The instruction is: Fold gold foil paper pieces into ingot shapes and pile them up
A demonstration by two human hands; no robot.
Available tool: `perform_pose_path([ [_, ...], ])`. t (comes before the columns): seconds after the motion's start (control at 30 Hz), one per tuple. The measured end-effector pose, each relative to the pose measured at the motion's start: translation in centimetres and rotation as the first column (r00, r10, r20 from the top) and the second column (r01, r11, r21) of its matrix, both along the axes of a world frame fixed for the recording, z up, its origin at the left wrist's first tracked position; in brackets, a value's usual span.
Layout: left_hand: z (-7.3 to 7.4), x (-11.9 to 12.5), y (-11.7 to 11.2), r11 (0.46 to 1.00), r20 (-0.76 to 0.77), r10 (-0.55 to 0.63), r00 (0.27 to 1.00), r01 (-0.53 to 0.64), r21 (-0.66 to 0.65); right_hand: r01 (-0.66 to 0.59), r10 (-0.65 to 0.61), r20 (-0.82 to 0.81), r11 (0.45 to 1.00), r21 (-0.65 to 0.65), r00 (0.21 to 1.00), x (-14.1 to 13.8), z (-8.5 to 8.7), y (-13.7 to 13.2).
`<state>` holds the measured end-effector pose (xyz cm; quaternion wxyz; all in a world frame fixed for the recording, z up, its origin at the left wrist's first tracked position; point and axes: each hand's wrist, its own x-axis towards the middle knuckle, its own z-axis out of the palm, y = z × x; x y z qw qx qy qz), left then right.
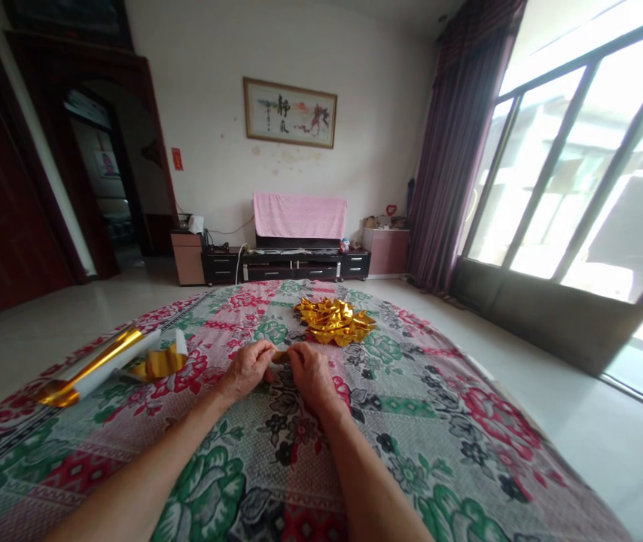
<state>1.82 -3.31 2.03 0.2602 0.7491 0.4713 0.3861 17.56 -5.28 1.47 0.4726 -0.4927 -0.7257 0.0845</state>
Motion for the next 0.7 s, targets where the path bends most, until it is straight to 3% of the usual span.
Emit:
perform_pose_path([
  [0.13, -0.06, 0.08, 0.15, 0.978, 0.175, -0.029, 0.984, 0.064, -0.198, 0.001, -0.001, -0.023, 1.0, -0.011, 1.0, -0.02, -0.04, -0.03],
  [0.3, -0.22, 0.1, 0.37, 0.966, 0.265, -0.08, 0.961, 0.141, -0.219, -0.042, 0.043, 0.017, 0.999, -0.001, 0.999, -0.03, -0.03, -0.13],
  [0.7, -0.38, 0.22, 0.47, 0.966, 0.255, -0.024, 0.967, 0.087, -0.242, -0.089, 0.089, 0.035, 0.996, -0.013, 0.995, -0.18, 0.05, -0.28],
])
